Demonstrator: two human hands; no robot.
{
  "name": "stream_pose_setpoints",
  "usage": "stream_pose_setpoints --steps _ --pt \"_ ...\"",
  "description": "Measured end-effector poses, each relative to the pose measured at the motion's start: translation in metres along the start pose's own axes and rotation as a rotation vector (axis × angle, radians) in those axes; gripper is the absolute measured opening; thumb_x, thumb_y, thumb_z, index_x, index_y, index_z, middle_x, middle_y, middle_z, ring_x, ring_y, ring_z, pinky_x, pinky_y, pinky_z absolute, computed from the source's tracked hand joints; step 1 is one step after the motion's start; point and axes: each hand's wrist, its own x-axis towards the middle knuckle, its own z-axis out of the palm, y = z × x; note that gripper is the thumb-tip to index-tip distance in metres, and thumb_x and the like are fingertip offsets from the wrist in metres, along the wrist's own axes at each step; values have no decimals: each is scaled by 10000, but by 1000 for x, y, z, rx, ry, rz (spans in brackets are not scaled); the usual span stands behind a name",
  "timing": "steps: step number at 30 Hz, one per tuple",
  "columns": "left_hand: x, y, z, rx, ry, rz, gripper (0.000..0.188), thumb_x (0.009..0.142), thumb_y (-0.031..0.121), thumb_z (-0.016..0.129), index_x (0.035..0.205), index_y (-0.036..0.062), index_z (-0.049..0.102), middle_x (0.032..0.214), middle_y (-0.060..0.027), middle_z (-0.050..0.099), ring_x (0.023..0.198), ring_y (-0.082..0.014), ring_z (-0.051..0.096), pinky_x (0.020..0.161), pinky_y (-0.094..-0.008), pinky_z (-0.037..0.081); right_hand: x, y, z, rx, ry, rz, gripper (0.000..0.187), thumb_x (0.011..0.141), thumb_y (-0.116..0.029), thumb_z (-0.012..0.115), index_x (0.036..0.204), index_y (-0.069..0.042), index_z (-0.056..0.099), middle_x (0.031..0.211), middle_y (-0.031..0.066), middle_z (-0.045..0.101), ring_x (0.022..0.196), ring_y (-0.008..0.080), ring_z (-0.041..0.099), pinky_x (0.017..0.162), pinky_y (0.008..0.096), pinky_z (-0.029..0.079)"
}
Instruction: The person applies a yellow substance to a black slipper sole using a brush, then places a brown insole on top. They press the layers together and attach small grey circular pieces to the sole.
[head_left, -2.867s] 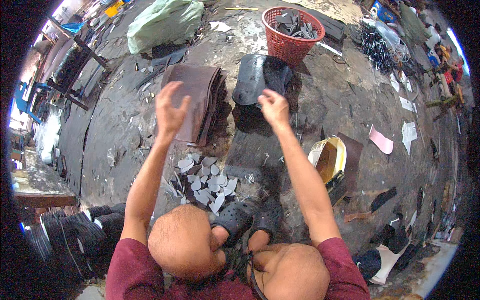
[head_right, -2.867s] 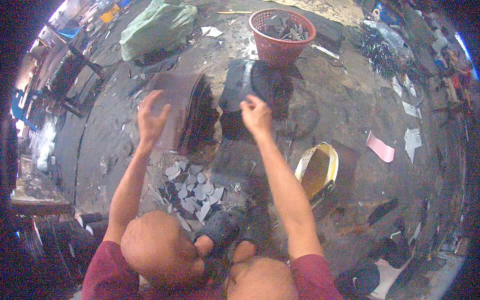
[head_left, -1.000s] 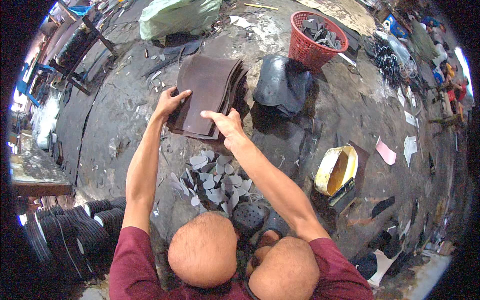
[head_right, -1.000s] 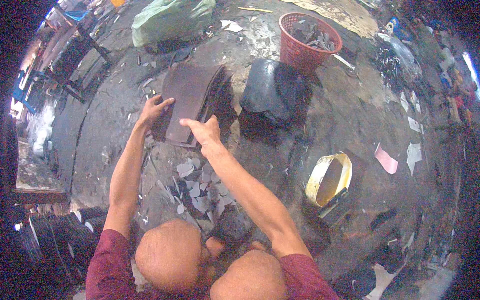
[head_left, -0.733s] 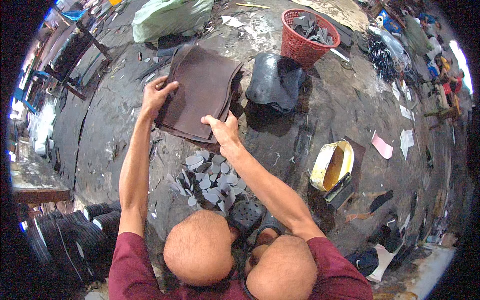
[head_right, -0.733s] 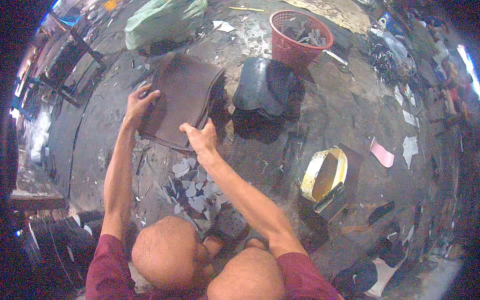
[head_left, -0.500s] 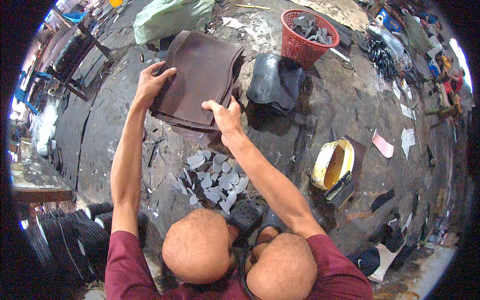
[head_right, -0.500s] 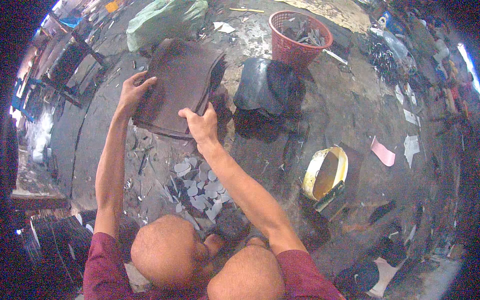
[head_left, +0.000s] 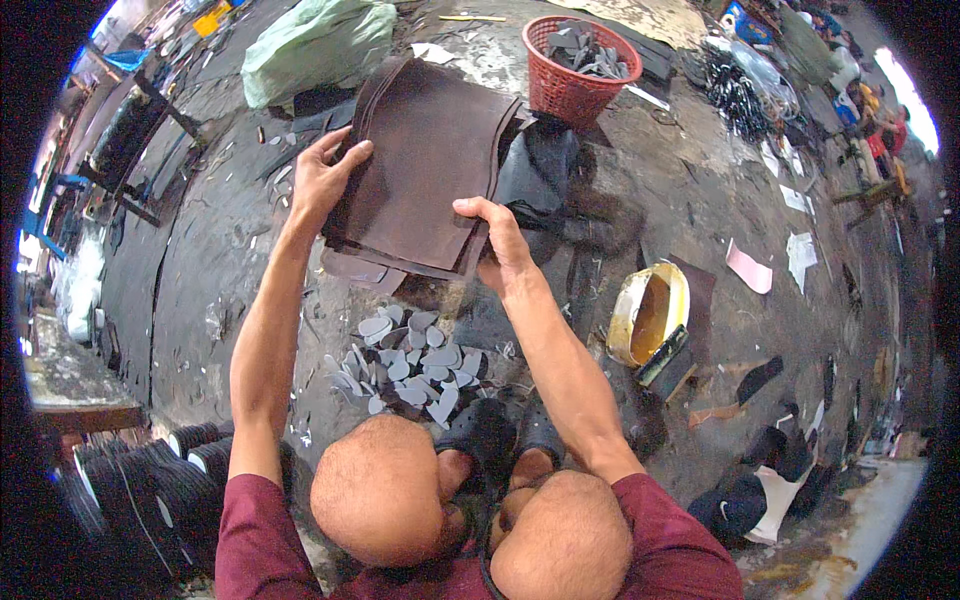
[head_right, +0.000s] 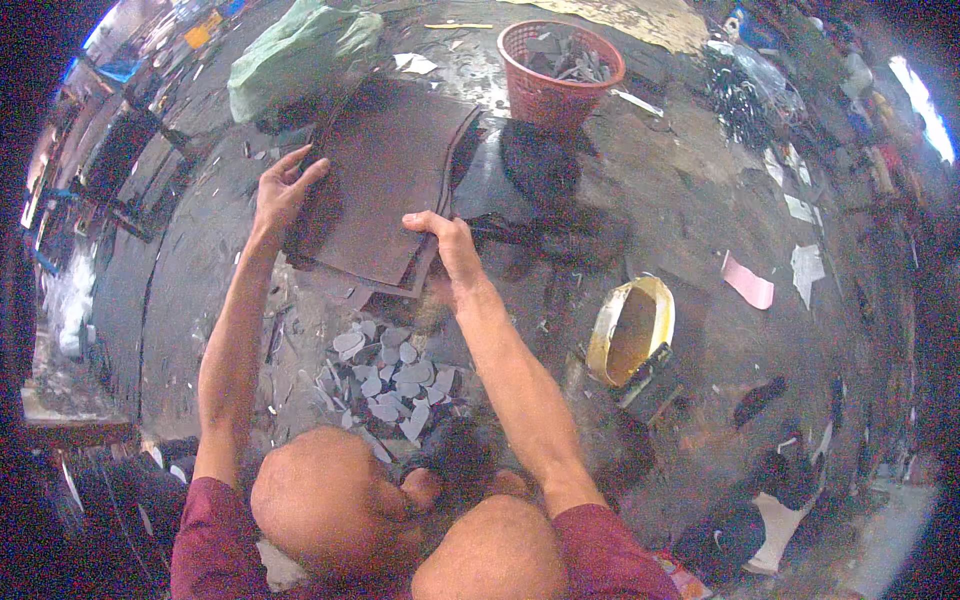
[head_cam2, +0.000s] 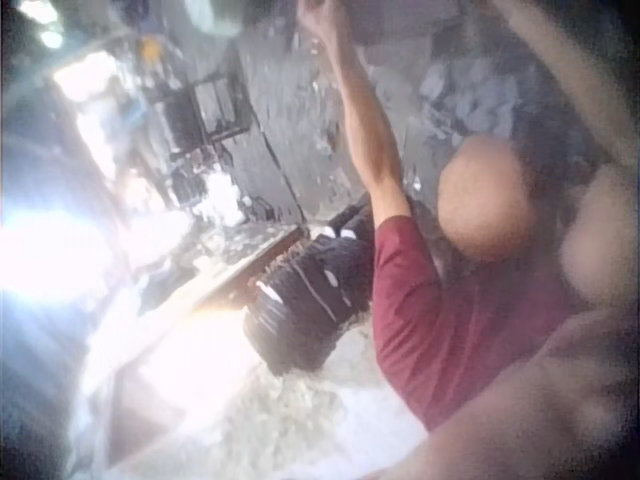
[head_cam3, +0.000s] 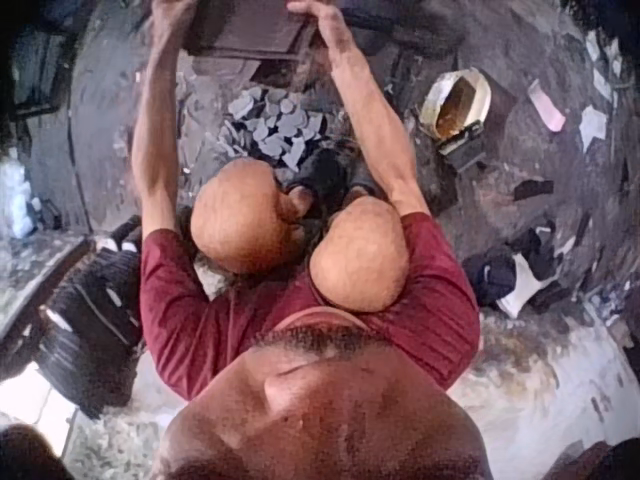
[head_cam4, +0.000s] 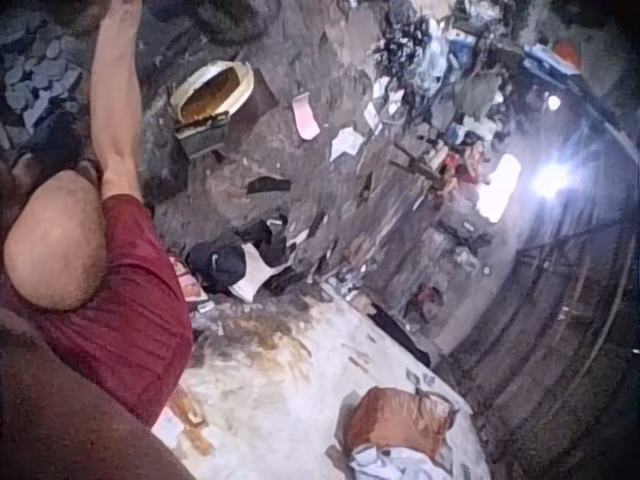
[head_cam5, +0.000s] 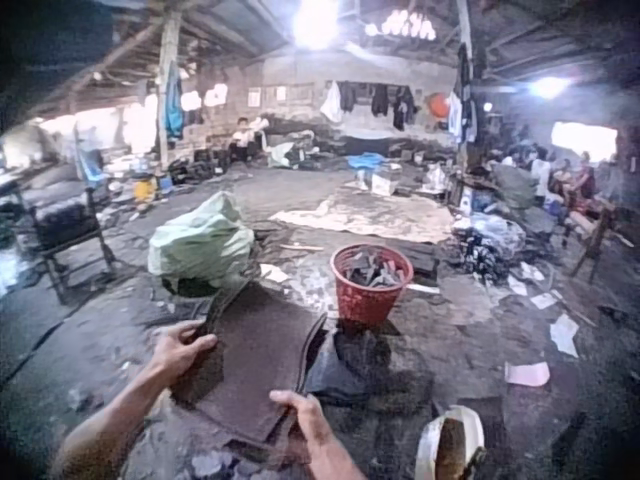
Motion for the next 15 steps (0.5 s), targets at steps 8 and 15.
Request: stream_pose_setpoints --steps 8,15 --pt "-53 35 84 490 -74 288 817 916 454 701 1586 179 323 1617 -297 229 1529 -341 205 1208 -414 233 -38 -10 -64 -249 372 -483 569 715 -118 768 1234 20 580 1066 113 694 924 254 666 915 355 509" --pt "-102 126 178 -223 -712 209 1223 724 293 906 1608 37 100 1536 -241 390 1419 -319 392 1184 -416 297 -114 -42 -26 -964 678 -926 1035 766 -386 830 1545 8 275 1395 300 519 1271 435 536 1075 466 423"
